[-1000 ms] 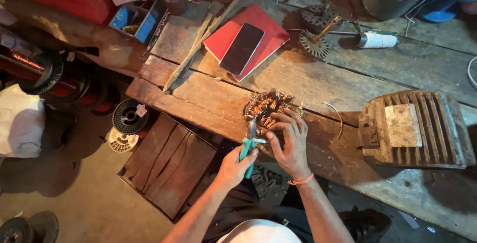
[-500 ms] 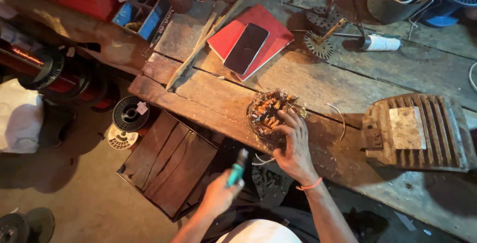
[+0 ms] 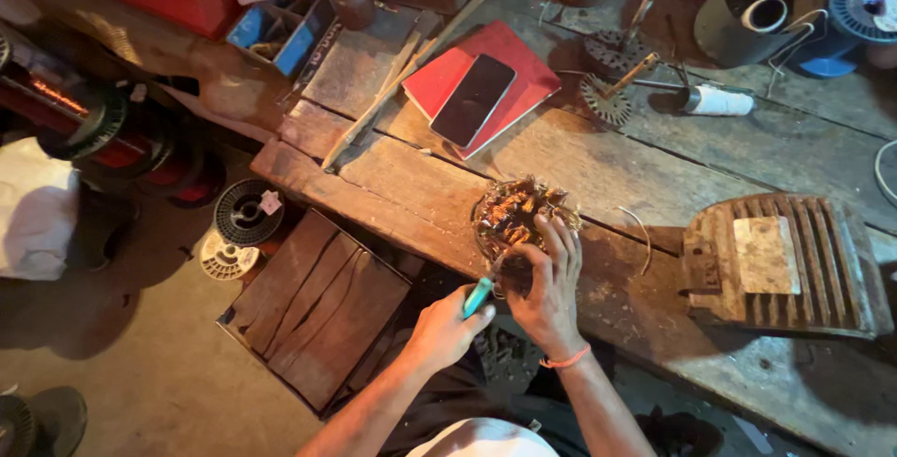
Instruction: The person uses pliers to cut and remove copper wire from a circular electrical component on a workbench. The person repeatedly snips and pulls wire segments, gradually clearing the component.
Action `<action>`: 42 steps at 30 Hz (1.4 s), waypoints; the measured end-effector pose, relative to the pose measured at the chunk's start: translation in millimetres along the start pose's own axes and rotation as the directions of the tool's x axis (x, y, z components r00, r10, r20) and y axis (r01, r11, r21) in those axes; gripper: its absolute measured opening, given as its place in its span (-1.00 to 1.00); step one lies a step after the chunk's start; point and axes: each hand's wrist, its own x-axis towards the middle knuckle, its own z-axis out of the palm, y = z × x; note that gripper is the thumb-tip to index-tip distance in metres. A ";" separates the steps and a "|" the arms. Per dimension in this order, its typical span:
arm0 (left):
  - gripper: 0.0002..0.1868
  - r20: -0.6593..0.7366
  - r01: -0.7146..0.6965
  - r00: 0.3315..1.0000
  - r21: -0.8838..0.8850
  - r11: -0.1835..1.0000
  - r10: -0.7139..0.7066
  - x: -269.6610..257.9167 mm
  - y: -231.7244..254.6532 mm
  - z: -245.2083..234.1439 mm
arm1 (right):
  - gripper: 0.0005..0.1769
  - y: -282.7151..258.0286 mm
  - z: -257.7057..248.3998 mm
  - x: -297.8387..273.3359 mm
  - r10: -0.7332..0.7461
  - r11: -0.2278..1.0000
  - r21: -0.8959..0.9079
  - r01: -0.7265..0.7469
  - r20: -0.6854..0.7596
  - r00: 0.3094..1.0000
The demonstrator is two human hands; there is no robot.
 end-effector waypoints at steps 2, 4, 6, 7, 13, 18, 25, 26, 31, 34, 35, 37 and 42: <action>-0.48 0.003 -0.004 1.000 -0.006 1.000 0.004 1.9 1.5 -1.8 | -0.28 3.4 3.4 1.5 -0.021 1.000 0.011 0.022 -0.017 1.000; -0.52 0.018 0.006 1.000 -0.060 0.998 -0.005 2.4 5.3 -3.8 | -0.31 6.1 4.9 1.1 -0.023 1.000 0.006 0.023 -0.008 1.000; -0.54 0.024 0.014 1.000 -0.110 0.994 -0.012 1.5 10.4 -6.0 | -0.32 8.9 5.0 0.3 -0.023 1.000 0.006 0.023 -0.002 1.000; -0.54 0.025 0.021 1.000 -0.136 0.991 -0.017 0.8 12.7 -7.3 | -0.33 9.3 6.1 0.5 -0.027 1.000 0.013 0.027 0.001 1.000; -0.55 -0.010 -0.091 0.996 0.090 0.992 0.092 -1.4 20.9 -13.9 | -0.38 13.0 5.0 1.1 -0.018 0.997 0.075 0.016 0.034 0.999; -0.51 0.073 -0.060 0.996 0.089 0.994 0.054 8.5 20.8 -24.0 | -0.41 13.7 4.0 3.2 -0.035 0.996 0.089 0.031 0.046 0.998; -0.51 0.023 -0.108 0.994 0.136 0.985 0.106 13.4 15.5 -18.4 | -0.43 12.5 3.7 3.5 -0.019 0.994 0.110 0.013 0.058 0.998; -0.53 0.025 -0.073 0.997 0.097 0.993 0.071 14.1 14.2 -16.7 | -0.44 12.2 3.9 3.1 -0.016 0.994 0.105 0.010 0.052 0.999; -0.57 0.011 -0.044 0.999 0.022 0.999 0.044 18.4 5.0 -7.0 | -0.42 11.3 2.0 -0.2 0.012 0.993 0.119 -0.018 0.046 0.999; -0.65 -0.015 -0.170 0.985 -0.082 0.982 0.169 15.9 -1.7 -4.2 | -0.40 9.0 2.5 0.2 -0.001 0.996 0.095 -0.004 0.045 0.999; -0.65 -0.045 -0.203 0.979 -0.060 0.977 0.201 15.6 -3.4 -3.4 | -0.40 8.4 2.4 0.3 -0.003 0.996 0.086 0.000 0.042 0.999; -0.66 -0.103 -0.265 0.960 -0.015 0.964 0.262 16.7 -7.6 -0.7 | -0.41 10.1 0.1 0.0 0.014 0.994 0.106 -0.019 0.048 0.999; -0.63 0.116 -0.040 0.987 -0.500 0.865 0.113 17.4 -19.0 8.8 | -0.41 11.6 -1.0 2.0 0.014 0.990 0.138 -0.024 0.074 0.997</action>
